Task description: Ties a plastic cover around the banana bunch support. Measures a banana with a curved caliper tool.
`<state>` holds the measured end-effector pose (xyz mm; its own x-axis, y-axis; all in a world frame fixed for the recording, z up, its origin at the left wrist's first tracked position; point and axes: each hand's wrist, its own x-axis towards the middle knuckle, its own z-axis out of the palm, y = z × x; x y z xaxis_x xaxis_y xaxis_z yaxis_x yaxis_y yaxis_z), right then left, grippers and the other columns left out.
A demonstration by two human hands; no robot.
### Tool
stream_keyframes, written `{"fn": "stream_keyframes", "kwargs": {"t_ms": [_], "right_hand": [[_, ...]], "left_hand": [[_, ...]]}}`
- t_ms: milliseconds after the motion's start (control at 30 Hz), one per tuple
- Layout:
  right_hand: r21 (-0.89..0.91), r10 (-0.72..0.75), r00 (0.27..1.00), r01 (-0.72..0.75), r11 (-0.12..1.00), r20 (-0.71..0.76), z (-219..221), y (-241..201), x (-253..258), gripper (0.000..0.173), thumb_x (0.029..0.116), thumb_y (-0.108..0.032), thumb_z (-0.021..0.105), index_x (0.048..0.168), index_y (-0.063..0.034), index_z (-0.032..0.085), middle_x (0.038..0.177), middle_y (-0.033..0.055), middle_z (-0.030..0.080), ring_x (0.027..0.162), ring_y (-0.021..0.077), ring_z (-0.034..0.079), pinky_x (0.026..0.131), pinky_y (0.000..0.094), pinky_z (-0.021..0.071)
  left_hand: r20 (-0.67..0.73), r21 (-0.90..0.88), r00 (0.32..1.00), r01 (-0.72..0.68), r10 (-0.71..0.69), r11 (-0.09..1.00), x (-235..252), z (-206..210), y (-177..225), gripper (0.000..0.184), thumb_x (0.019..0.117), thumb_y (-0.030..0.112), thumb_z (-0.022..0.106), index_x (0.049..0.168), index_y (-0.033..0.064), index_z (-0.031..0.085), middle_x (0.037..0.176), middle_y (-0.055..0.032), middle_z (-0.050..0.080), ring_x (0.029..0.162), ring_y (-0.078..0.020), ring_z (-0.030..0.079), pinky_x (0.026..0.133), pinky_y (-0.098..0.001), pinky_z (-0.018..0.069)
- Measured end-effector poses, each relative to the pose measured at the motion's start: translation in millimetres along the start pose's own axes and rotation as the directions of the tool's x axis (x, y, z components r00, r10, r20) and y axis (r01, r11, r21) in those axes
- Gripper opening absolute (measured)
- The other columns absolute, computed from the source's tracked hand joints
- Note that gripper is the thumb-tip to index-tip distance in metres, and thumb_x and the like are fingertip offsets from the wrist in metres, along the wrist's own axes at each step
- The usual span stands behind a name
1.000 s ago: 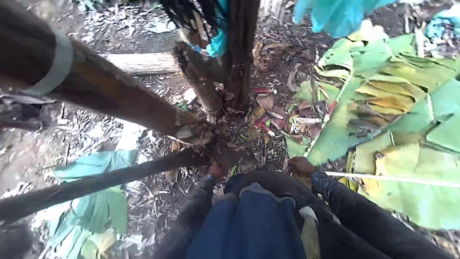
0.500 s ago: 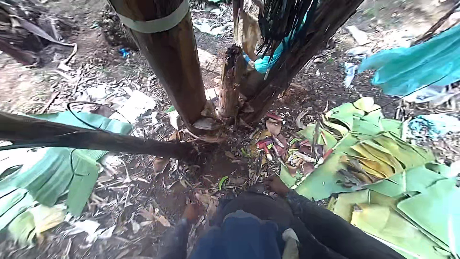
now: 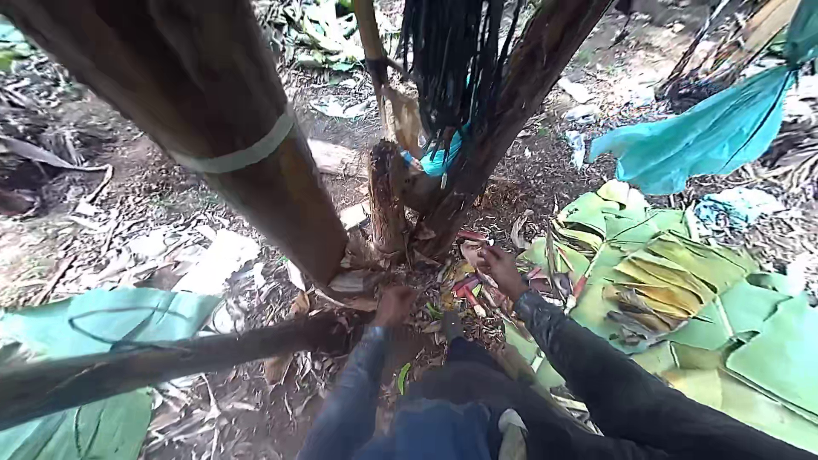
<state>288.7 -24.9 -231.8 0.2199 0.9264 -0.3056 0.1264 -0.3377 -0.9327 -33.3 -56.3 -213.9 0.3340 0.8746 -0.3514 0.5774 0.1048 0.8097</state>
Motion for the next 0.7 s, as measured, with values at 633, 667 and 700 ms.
{"fn": "stream_keyframes", "kwargs": {"t_ms": [633,667,700], "right_hand": [[-0.327,-0.644,0.761,0.592,0.737,-0.075,-35.2,-306.0,289.4,0.048,0.1031,-0.011,0.051,0.150,-0.0007,0.046,0.145,0.0237,0.054,0.129,0.0356,0.059,0.110,0.0510,0.0478],[-0.364,-0.634,0.773,0.581,0.728,-0.035,-29.6,-311.8,303.6,0.050,0.1023,-0.012,0.054,0.149,0.0015,0.045,0.148,0.0250,0.051,0.133,0.0374,0.055,0.113,0.0518,0.0452],[-0.395,-0.623,0.783,0.571,0.719,-0.002,-25.1,-316.6,314.8,0.046,0.1018,-0.013,0.057,0.145,0.0032,0.049,0.147,0.0255,0.052,0.134,0.0386,0.054,0.114,0.0536,0.0435]], "left_hand": [[-0.200,0.424,0.978,0.026,0.066,0.905,211.3,-103.8,241.8,0.029,0.0978,0.031,0.068,0.114,0.0070,0.074,0.100,-0.0141,0.075,0.094,-0.0291,0.073,0.089,-0.0559,0.0576],[-0.110,0.359,0.991,-0.037,0.082,0.933,198.1,-109.8,238.4,0.029,0.0979,0.033,0.068,0.110,0.0069,0.074,0.093,-0.0105,0.075,0.081,-0.0233,0.072,0.079,-0.0488,0.0608],[-0.005,0.237,0.992,-0.123,0.128,0.964,185.0,-114.8,236.0,0.029,0.0984,0.033,0.069,0.107,0.0059,0.075,0.086,-0.0076,0.074,0.068,-0.0178,0.069,0.066,-0.0406,0.0606]]}}
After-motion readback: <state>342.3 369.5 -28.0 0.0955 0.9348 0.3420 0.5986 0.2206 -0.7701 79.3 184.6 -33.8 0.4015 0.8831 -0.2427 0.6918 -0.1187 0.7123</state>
